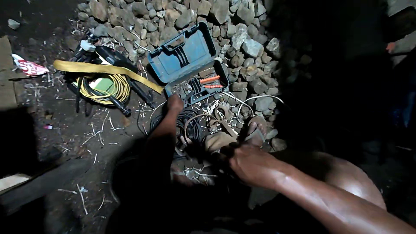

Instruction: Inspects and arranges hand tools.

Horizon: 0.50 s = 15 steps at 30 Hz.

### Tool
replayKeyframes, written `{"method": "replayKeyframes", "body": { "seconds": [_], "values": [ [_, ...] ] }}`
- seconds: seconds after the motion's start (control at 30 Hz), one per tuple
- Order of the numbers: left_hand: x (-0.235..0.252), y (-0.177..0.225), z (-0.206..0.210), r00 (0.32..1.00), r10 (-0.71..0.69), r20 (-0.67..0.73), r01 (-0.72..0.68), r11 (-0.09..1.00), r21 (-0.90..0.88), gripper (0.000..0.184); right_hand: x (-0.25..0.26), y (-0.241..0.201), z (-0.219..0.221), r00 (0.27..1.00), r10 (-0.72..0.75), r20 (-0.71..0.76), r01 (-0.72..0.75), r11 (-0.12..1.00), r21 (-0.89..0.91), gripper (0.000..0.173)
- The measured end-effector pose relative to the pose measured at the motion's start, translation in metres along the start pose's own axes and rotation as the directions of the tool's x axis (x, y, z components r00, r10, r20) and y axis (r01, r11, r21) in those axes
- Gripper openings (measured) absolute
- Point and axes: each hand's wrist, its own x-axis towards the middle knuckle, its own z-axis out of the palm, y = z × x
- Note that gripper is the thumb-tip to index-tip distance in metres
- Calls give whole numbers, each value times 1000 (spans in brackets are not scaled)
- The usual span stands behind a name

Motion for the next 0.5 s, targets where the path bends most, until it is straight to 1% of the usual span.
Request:
{"method": "replayKeyframes", "body": {
  "seconds": [0.03,0.07,0.1,0.17,0.23,0.3,0.33,0.37,0.4,0.43,0.5],
  "values": [
    [-6,20,-13,997,-18,76,14,998,61,39,-2,4,1,1000,-2,-24,2,1000,-3,34],
    [-17,51,-37,965,-83,250,47,988,147,42,-4,8,2,998,-4,-56,4,1000,-4,34],
    [-27,73,-48,957,-87,276,30,978,206,41,-6,11,3,996,-1,-89,1,1000,-10,33],
    [-31,93,-49,981,-25,194,-20,973,229,42,-9,15,2,986,6,-164,-12,999,-34,32],
    [-15,94,-44,986,7,166,-51,964,260,44,-12,19,3,971,6,-239,-20,998,-56,33],
    [22,80,-37,969,6,245,-105,913,393,47,-13,23,3,968,9,-252,-24,998,-54,34],
    [47,59,-20,982,74,176,-148,877,457,45,-13,25,4,968,11,-249,-25,998,-51,34],
    [80,16,27,914,340,-221,-224,877,426,35,-13,27,5,968,12,-252,-27,998,-56,34],
    [102,2,40,895,374,-242,-242,864,441,35,-13,28,5,966,14,-257,-29,998,-54,33],
    [110,-1,42,905,372,-206,-249,856,453,38,-13,28,6,964,12,-267,-27,998,-52,32],
    [112,3,42,909,380,-171,-274,855,440,37,-12,28,6,960,1,-281,-15,999,-48,33]
  ]
}}
